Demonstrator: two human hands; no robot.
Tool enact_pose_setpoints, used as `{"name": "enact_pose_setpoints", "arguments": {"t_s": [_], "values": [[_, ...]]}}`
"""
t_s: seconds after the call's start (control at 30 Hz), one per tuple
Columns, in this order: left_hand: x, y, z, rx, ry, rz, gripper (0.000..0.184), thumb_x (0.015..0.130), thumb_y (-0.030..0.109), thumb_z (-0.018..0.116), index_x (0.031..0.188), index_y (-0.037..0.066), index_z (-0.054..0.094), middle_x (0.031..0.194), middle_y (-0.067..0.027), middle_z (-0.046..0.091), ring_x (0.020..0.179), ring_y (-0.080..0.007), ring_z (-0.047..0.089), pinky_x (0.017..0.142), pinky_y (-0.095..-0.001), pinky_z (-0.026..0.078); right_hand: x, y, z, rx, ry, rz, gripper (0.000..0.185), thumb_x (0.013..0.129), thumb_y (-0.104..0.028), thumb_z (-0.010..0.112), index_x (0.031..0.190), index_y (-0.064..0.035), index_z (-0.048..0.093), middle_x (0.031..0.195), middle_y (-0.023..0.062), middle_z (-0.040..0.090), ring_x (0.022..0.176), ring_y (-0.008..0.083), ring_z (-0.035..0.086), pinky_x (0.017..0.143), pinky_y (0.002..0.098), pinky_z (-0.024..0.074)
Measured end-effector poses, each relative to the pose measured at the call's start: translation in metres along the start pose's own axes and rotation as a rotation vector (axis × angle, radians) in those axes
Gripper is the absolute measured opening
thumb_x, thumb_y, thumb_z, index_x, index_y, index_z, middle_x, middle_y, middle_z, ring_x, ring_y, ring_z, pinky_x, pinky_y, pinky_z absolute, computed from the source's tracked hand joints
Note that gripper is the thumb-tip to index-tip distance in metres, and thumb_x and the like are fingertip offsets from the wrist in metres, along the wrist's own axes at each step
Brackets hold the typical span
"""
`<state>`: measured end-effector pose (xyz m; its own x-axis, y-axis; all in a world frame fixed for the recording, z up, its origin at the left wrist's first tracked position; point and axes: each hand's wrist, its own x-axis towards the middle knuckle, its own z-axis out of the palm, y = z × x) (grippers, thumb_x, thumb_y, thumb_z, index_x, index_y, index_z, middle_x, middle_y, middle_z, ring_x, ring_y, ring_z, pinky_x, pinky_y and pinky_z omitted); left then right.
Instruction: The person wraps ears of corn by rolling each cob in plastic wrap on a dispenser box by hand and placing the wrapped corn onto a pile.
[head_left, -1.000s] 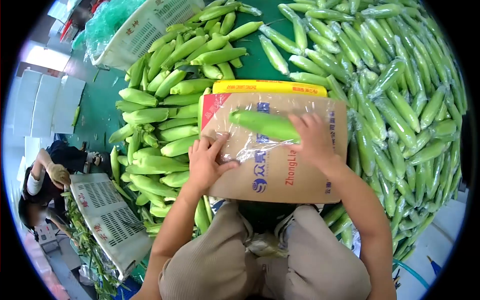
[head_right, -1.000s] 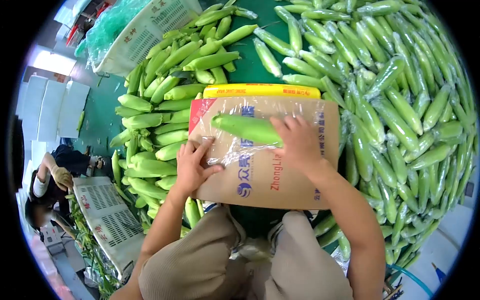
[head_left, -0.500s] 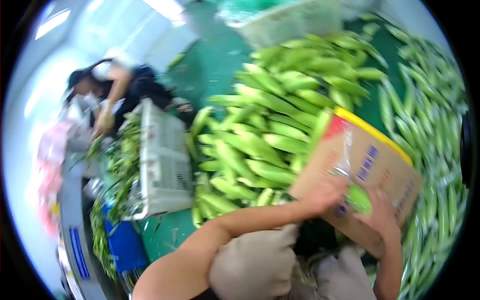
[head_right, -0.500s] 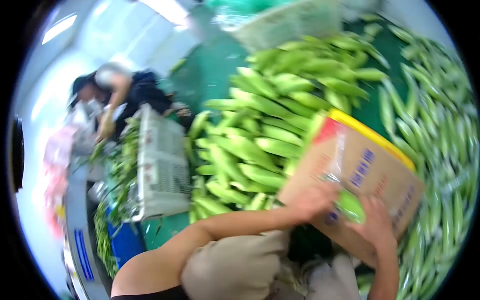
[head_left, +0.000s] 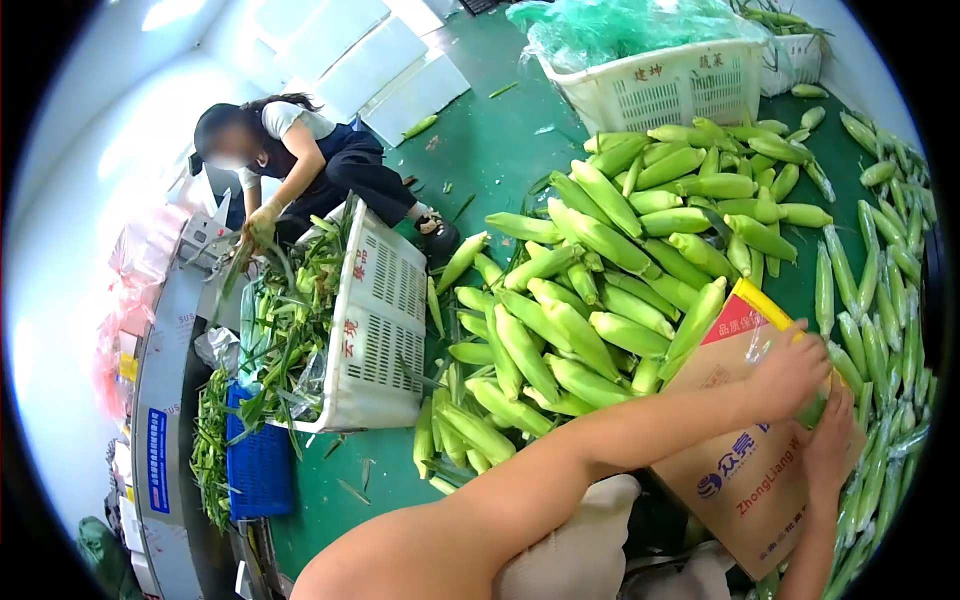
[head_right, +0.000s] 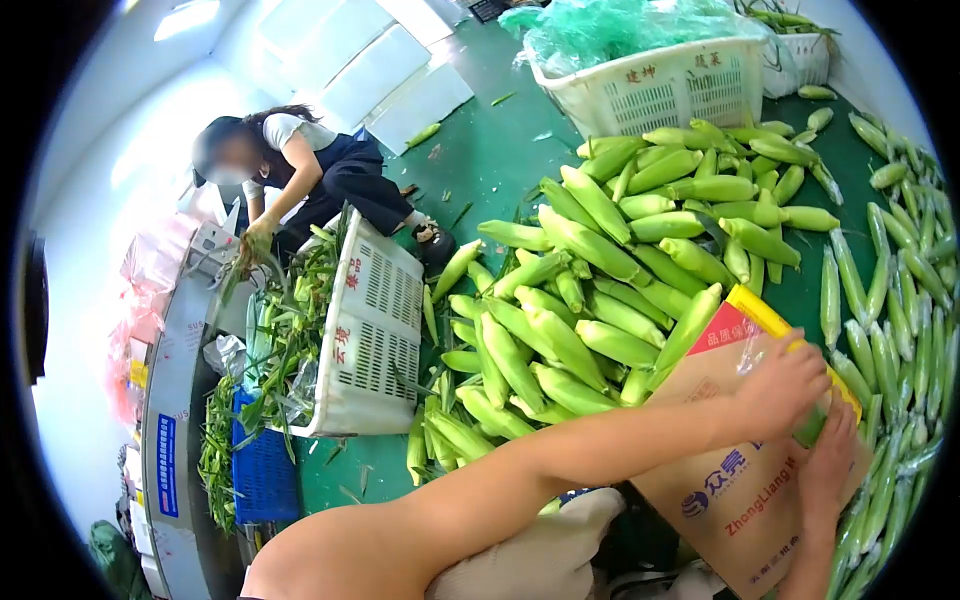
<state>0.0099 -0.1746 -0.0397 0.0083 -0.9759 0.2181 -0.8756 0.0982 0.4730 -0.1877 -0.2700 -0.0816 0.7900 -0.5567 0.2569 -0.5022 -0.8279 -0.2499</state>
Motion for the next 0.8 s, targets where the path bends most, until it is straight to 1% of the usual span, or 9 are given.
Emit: {"name": "enact_pose_setpoints", "arguments": {"t_s": [0.23,0.3,0.37,0.43,0.47,0.5,0.53,0.6,0.8], "values": [[-0.064,0.018,0.046,0.296,0.408,0.304,0.045,0.085,0.027,0.061,0.122,0.001,0.061,0.145,-0.0243,0.053,0.144,-0.0397,0.044,0.126,-0.0595,0.019,0.014,-0.026,-0.053,0.231,-0.378,0.065,0.057,0.069,-0.028,0.086,0.117,-0.0032,0.068,0.114,0.0142,0.072,0.104,0.0338,0.067,0.090,0.0401,0.0525],[-0.071,0.015,0.027,0.259,0.352,0.410,0.045,0.086,0.027,0.060,0.125,0.005,0.061,0.135,-0.0212,0.061,0.132,-0.0389,0.055,0.117,-0.0594,0.035,-0.004,-0.042,-0.057,0.610,-0.440,0.136,0.045,0.071,-0.026,0.085,0.109,-0.0046,0.073,0.108,0.0131,0.074,0.101,0.0295,0.069,0.092,0.0385,0.0520],[-0.088,0.019,0.042,0.131,0.098,0.350,0.044,0.085,0.024,0.061,0.126,0.008,0.061,0.120,-0.0149,0.066,0.112,-0.0343,0.064,0.098,-0.0540,0.050,-0.004,-0.055,-0.081,0.618,-0.796,0.311,0.041,0.075,-0.029,0.084,0.106,-0.0038,0.074,0.109,0.0135,0.075,0.102,0.0274,0.069,0.094,0.0397,0.0516],[-0.096,0.035,0.034,-0.029,0.027,0.209,0.042,0.084,0.014,0.064,0.125,0.008,0.060,0.103,-0.0123,0.068,0.089,-0.0302,0.068,0.077,-0.0452,0.056,0.001,-0.042,-0.084,0.411,-0.918,0.113,0.030,0.093,-0.030,0.069,0.103,-0.0026,0.076,0.111,0.0159,0.075,0.099,0.0296,0.071,0.091,0.0443,0.0542],[-0.085,0.053,-0.001,0.033,-0.459,-0.036,0.040,0.088,0.019,0.065,0.125,0.006,0.061,0.097,-0.0128,0.070,0.090,-0.0301,0.072,0.076,-0.0446,0.057,0.004,-0.026,-0.076,0.525,-0.779,0.183,0.038,0.096,-0.033,0.065,0.119,-0.0026,0.069,0.119,0.0181,0.072,0.106,0.0329,0.069,0.095,0.0449,0.0534],[-0.077,0.052,-0.010,0.040,-0.486,0.043,0.043,0.086,0.020,0.067,0.125,0.005,0.059,0.095,-0.0143,0.071,0.088,-0.0329,0.072,0.075,-0.0464,0.057,0.005,-0.011,-0.068,0.638,-0.634,0.234,0.048,0.100,-0.035,0.061,0.135,-0.0025,0.062,0.127,0.0203,0.069,0.113,0.0362,0.067,0.100,0.0455,0.0525],[-0.074,0.049,-0.014,0.064,-0.515,0.093,0.046,0.084,0.022,0.070,0.125,0.004,0.058,0.092,-0.0159,0.071,0.085,-0.0356,0.073,0.074,-0.0483,0.057,0.004,0.009,-0.033,0.521,-0.284,-0.140,0.064,0.099,-0.042,0.062,0.152,-0.0094,0.048,0.155,0.0179,0.049,0.141,0.0348,0.048,0.118,0.0484,0.0375],[-0.065,0.055,-0.016,-0.065,-0.539,0.054,0.049,0.081,0.024,0.073,0.123,0.004,0.058,0.092,-0.0186,0.072,0.087,-0.0382,0.072,0.075,-0.0496,0.057,0.009,-0.016,-0.039,0.009,-0.404,-0.261,0.074,0.096,-0.050,0.063,0.158,-0.0168,0.040,0.169,0.0075,0.028,0.157,0.0277,0.022,0.127,0.0562,0.0169],[-0.092,0.084,-0.030,-0.112,-1.020,-0.124,0.064,0.075,0.026,0.077,0.133,0.009,0.056,0.105,-0.0245,0.072,0.101,-0.0430,0.069,0.086,-0.0532,0.054,-0.019,-0.019,-0.005,0.132,-0.295,-0.283,0.082,0.090,-0.061,0.064,0.159,-0.0221,0.040,0.169,0.0005,0.031,0.159,0.0250,0.019,0.125,0.0628,0.0101]]}}
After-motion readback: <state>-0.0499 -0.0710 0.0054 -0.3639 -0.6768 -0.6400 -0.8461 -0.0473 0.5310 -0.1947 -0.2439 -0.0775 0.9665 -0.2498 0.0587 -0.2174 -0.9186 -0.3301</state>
